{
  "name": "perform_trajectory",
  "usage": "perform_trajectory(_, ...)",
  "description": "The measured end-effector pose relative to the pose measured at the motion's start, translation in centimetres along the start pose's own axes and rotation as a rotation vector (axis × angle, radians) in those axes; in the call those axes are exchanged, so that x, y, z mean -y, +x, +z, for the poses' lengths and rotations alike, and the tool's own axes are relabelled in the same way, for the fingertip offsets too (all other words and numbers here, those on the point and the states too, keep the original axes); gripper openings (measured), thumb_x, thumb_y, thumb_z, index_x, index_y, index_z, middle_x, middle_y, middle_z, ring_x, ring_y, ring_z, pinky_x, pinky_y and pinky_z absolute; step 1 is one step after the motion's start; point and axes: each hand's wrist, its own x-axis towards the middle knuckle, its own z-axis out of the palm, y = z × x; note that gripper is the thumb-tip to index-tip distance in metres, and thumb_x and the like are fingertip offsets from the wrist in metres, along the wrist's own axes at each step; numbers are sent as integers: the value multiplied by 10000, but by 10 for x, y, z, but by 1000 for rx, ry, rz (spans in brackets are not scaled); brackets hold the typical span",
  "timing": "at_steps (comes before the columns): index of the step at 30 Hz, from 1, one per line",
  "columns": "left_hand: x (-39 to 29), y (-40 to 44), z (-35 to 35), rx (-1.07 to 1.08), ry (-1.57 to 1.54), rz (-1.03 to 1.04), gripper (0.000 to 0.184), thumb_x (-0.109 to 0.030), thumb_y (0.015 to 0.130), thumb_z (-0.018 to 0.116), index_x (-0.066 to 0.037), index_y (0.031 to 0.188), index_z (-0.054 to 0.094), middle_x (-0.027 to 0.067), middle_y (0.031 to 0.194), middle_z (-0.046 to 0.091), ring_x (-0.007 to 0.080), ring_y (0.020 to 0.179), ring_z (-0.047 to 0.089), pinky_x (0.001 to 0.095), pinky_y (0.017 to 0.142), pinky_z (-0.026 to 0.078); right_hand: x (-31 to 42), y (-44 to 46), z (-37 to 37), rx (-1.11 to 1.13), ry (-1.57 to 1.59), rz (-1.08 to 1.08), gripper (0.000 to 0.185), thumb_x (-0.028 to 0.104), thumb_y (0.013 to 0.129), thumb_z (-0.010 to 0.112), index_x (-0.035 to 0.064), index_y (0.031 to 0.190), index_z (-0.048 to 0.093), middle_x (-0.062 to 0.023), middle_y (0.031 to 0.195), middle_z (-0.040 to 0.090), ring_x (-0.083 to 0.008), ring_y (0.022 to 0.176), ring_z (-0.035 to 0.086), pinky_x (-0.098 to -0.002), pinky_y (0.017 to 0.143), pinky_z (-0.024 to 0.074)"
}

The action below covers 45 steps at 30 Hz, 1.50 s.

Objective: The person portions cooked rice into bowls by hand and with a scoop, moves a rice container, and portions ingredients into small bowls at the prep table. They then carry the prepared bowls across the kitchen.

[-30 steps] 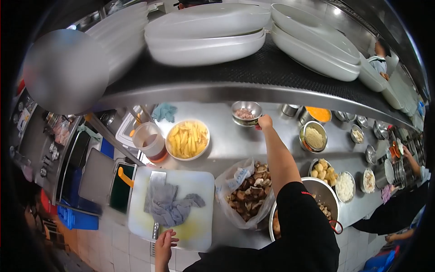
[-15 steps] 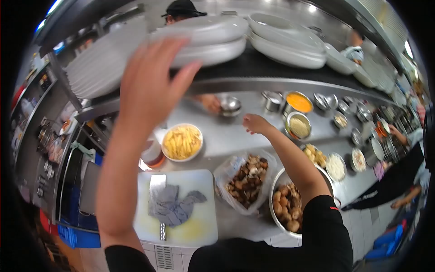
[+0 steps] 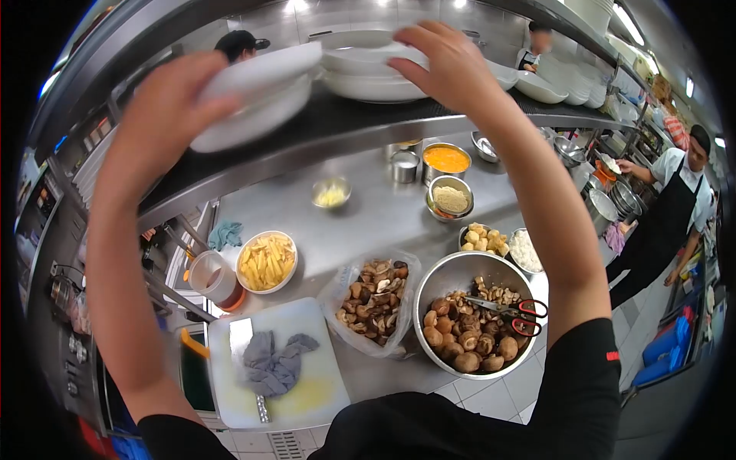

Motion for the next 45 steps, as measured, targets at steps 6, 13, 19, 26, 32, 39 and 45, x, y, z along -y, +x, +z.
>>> perform_trajectory(6, -86, -89, -44, 75, 79, 17, 253, -203, 729, 692, 17, 781, 578, 92, 755, 494, 239, 734, 489, 338, 633, 355, -4, 65, 47, 694, 156, 23, 282, 291, 803, 693, 72, 975, 643, -112, 864, 630, -291, 845, 602, -367, 785, 489)
perform_trajectory(13, -111, -145, 51, 135, -256, 115, 256, -230, 606, 689, -46, 705, 541, 50, 661, 490, 255, 644, 505, 399, 659, 367, -7, 71, 85, 633, 163, -72, 435, 333, 709, 658, 25, 1016, 646, -171, 981, 672, -321, 917, 641, -421, 792, 495)
perform_trajectory(19, -70, -135, 170, 246, -430, 133, 223, -199, 732, 710, -45, 780, 556, 78, 760, 532, 286, 777, 514, 396, 751, 374, 14, 73, 58, 703, -81, -46, 463, 321, 766, 668, 1, 1100, 633, -158, 1015, 682, -280, 905, 664, -394, 816, 515)
perform_trajectory(26, -8, -135, 354, 355, -408, 89, 208, -244, 800, 687, -77, 883, 594, 79, 894, 607, 286, 905, 558, 424, 846, 387, 51, 64, -67, 555, -117, 139, 417, 257, 789, 631, -39, 1079, 576, -268, 1050, 630, -406, 999, 608, -442, 880, 474)
perform_trajectory(32, 16, -162, 457, 429, -210, 73, 219, -330, 850, 633, -126, 927, 620, 33, 928, 613, 217, 943, 559, 397, 836, 389, 74, -47, -194, 397, 35, 533, 715, 426, 720, 745, -59, 1201, 537, -85, 952, 630, -144, 818, 613, -257, 707, 481)
perform_trajectory(39, 38, -180, 509, 314, -113, 74, 163, -296, 832, 643, -160, 918, 622, 16, 877, 587, 199, 896, 554, 391, 812, 393, 105, -126, -91, 842, 360, 538, 305, 161, 671, 773, 20, 804, 538, -156, 747, 566, -361, 694, 581, -419, 614, 438)
perform_trajectory(45, 50, -193, 529, 373, -86, 32, 48, -168, 813, 599, -161, 817, 646, 32, 832, 598, 206, 877, 570, 397, 789, 395, 77, -215, 139, 965, 366, 751, 335, 255, 770, 698, 36, 999, 588, -198, 951, 645, -371, 923, 625, -440, 792, 486)
